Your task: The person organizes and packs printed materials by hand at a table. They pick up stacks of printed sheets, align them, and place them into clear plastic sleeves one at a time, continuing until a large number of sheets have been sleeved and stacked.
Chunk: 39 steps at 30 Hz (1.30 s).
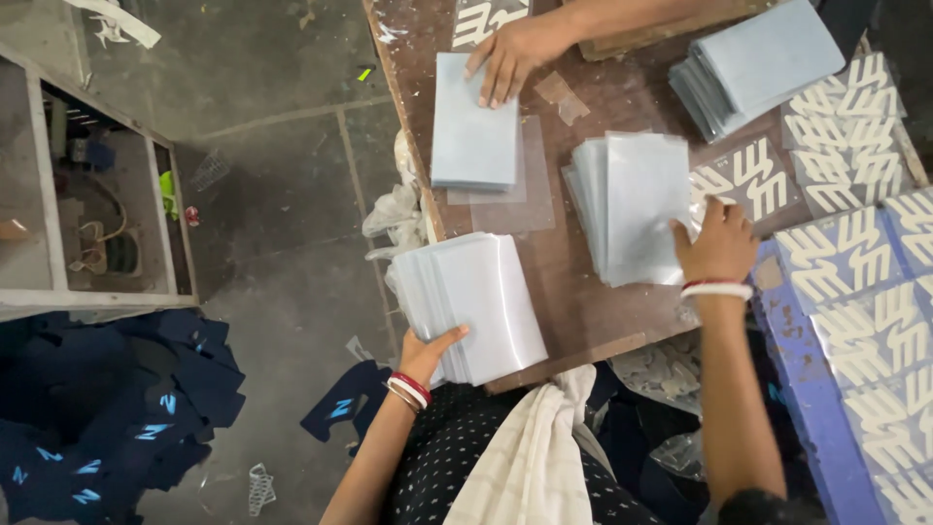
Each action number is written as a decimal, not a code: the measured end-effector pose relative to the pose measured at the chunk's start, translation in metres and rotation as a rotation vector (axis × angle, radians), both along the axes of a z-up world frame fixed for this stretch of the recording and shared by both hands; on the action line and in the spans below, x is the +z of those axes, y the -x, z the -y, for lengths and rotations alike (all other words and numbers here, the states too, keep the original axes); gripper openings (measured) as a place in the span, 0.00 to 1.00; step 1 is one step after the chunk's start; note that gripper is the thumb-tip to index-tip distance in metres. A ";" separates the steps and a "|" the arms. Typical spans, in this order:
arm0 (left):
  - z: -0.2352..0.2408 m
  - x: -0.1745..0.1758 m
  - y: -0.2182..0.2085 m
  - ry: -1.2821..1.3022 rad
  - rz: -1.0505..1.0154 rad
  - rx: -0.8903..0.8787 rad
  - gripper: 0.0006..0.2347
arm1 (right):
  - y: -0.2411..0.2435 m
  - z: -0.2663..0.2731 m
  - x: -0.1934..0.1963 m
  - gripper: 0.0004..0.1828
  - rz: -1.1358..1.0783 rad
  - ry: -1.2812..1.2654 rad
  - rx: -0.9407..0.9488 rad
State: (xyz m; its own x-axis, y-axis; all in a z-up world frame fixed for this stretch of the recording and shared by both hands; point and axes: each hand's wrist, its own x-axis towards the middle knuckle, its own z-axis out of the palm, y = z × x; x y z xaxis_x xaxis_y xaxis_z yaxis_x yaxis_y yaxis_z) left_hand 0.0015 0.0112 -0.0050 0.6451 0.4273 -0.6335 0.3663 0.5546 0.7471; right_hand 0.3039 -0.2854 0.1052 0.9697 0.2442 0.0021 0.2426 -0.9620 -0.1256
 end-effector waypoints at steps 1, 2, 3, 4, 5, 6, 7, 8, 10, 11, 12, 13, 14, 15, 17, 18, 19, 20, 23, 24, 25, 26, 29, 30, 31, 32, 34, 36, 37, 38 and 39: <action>0.000 -0.002 0.000 0.013 -0.038 0.006 0.31 | 0.020 -0.012 0.012 0.26 0.162 -0.026 0.002; 0.000 -0.004 0.001 0.015 -0.039 0.006 0.31 | 0.045 -0.022 0.002 0.26 0.161 -0.024 0.002; 0.000 -0.005 0.003 0.039 -0.017 0.007 0.30 | 0.071 -0.033 -0.008 0.22 -0.080 -0.215 0.048; -0.002 -0.006 0.004 0.061 0.005 0.009 0.30 | 0.096 -0.044 -0.018 0.18 -0.322 -0.405 0.097; -0.002 -0.006 0.004 0.061 0.005 0.010 0.30 | 0.114 -0.053 -0.039 0.18 -0.323 -0.405 0.098; -0.001 -0.006 0.006 0.086 0.016 0.007 0.31 | 0.133 -0.062 -0.060 0.25 -0.544 -0.476 0.113; 0.000 -0.007 0.009 0.110 0.028 0.004 0.31 | 0.153 -0.070 -0.082 0.32 -0.767 -0.545 0.125; 0.001 -0.001 0.010 0.111 0.021 0.006 0.31 | 0.158 -0.077 -0.086 0.32 -0.774 -0.545 0.125; 0.002 0.010 0.014 0.218 0.058 -0.026 0.30 | 0.168 -0.092 -0.094 0.43 -0.990 -0.702 -0.080; 0.003 0.010 0.017 0.219 0.051 -0.026 0.30 | 0.170 -0.097 -0.083 0.43 -0.996 -0.702 -0.083; 0.003 0.009 0.019 0.275 0.051 -0.054 0.30 | 0.169 -0.103 -0.072 0.45 -1.045 -0.772 -0.126; 0.003 0.009 0.020 0.331 0.050 -0.082 0.30 | 0.169 -0.108 -0.060 0.47 -1.093 -0.843 -0.170; 0.003 -0.003 0.023 0.329 0.052 -0.086 0.30 | 0.173 -0.113 -0.045 0.47 -1.090 -0.847 -0.170; 0.002 -0.015 0.026 0.348 0.095 -0.183 0.29 | 0.177 -0.118 -0.030 0.47 -0.975 -0.855 -0.041; 0.004 -0.028 0.028 0.368 0.137 -0.290 0.28 | 0.185 -0.122 -0.008 0.46 -0.852 -0.864 0.078; 0.006 -0.029 0.022 0.441 0.236 -0.297 0.27 | 0.186 -0.121 -0.001 0.46 -0.653 -0.826 0.229; 0.009 -0.029 0.016 0.515 0.333 -0.305 0.26 | 0.186 -0.120 0.007 0.46 -0.454 -0.778 0.374; 0.009 -0.006 0.001 0.510 0.342 -0.322 0.26 | 0.176 -0.120 0.010 0.46 -0.435 -0.783 0.368; 0.020 0.043 -0.036 0.453 0.144 -0.138 0.25 | 0.147 -0.116 0.017 0.42 -0.413 -0.788 0.374; 0.025 0.047 -0.047 0.411 0.206 -0.087 0.25 | 0.135 -0.117 0.020 0.41 -0.467 -0.765 0.335; 0.031 0.050 -0.057 0.368 0.267 -0.037 0.25 | 0.124 -0.117 0.022 0.41 -0.520 -0.741 0.297; 0.034 0.047 -0.065 0.367 0.270 -0.045 0.25 | 0.119 -0.116 0.015 0.41 -0.514 -0.744 0.292; 0.044 0.029 -0.085 0.335 0.251 0.018 0.26 | 0.110 -0.114 -0.011 0.39 -0.467 -0.493 0.210; 0.048 0.017 -0.088 0.347 0.184 0.069 0.26 | 0.111 -0.112 -0.024 0.38 -0.367 -0.407 0.221; 0.052 0.005 -0.091 0.358 0.117 0.120 0.27 | 0.112 -0.111 -0.037 0.37 -0.267 -0.321 0.232; 0.056 -0.002 -0.091 0.356 0.121 0.123 0.27 | 0.114 -0.114 -0.036 0.37 -0.264 -0.323 0.236; 0.064 -0.016 -0.086 0.216 0.079 0.092 0.27 | 0.121 -0.119 -0.035 0.33 0.063 -0.271 0.361; 0.068 -0.022 -0.087 0.191 0.041 0.112 0.27 | 0.132 -0.118 -0.023 0.29 0.109 -0.269 0.425; 0.070 -0.025 -0.086 0.167 0.007 0.120 0.26 | 0.138 -0.117 -0.017 0.27 0.161 -0.268 0.478; 0.069 -0.016 -0.086 0.168 0.004 0.140 0.26 | 0.133 -0.110 -0.019 0.27 0.154 -0.270 0.498; 0.067 -0.008 -0.085 0.163 0.037 0.121 0.26 | 0.128 -0.102 -0.021 0.26 0.071 -0.387 0.461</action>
